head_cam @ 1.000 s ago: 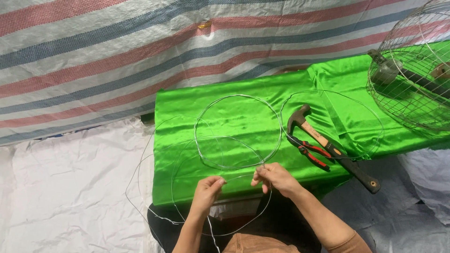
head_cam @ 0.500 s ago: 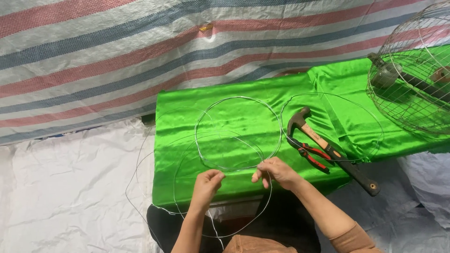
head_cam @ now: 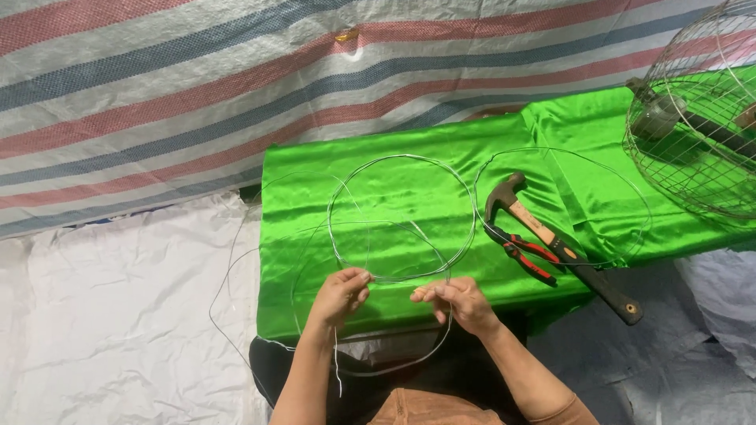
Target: The person weaves a thin wire through a circular wire frame, creating a radial pattern. They repeatedly pass the wire through the center and around the rim to secure the structure.
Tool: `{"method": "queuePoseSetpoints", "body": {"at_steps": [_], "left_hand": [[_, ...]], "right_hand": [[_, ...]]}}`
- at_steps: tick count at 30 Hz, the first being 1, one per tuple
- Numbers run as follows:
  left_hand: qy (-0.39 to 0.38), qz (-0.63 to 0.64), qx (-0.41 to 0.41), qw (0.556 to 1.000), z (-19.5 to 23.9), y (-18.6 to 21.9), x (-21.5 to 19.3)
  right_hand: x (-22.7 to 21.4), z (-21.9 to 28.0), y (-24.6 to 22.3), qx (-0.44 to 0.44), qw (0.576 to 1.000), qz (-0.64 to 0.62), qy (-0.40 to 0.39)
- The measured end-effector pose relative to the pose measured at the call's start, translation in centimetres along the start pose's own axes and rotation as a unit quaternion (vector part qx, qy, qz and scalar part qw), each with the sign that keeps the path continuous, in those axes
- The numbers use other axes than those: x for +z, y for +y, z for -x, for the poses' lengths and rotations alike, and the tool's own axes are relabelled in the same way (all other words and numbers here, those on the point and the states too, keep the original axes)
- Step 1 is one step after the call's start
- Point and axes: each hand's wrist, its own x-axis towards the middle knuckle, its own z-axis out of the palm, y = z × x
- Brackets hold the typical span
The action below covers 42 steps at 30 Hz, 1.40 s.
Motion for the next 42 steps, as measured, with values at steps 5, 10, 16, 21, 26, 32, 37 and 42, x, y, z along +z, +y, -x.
{"method": "queuePoseSetpoints", "body": {"at_steps": [5,10,16,21,26,32,37,42], "left_hand": [[0.014,0.07,-0.005,0.997,-2.2,0.8,1.5],[0.021,0.054,-0.056,0.997,-4.1,1.6,3.3],[0.027,-0.111,0.017,0.993,-4.5,4.0,6.7],[0.084,-0.184,0.098,0.974,-5.6,3.6,10.9],[0.106,-0.181,0.117,0.971,-4.5,3.3,13.6],[0.092,-0.097,0.057,0.989,-7.5,1.4,10.9],[0.079,-0.075,0.012,0.994,-7.1,2.0,8.5],[0.01,-0.079,-0.028,0.996,-4.8,4.6,7.2]], "right_hand": [[0.5,0.6,0.5,-0.103,0.982,0.125,0.096],[0.1,0.7,2.2,-0.014,0.96,0.17,0.221],[0.1,0.2,2.5,0.101,0.939,0.155,0.291],[1.5,-0.5,2.9,0.134,0.905,0.102,0.391],[0.4,-1.1,3.0,0.168,0.896,0.038,0.41],[-1.2,-0.7,3.7,0.201,0.905,-0.024,0.373],[-1.3,-0.3,3.6,0.214,0.92,-0.035,0.327],[-1.3,0.1,2.7,0.192,0.939,-0.01,0.284]]}}
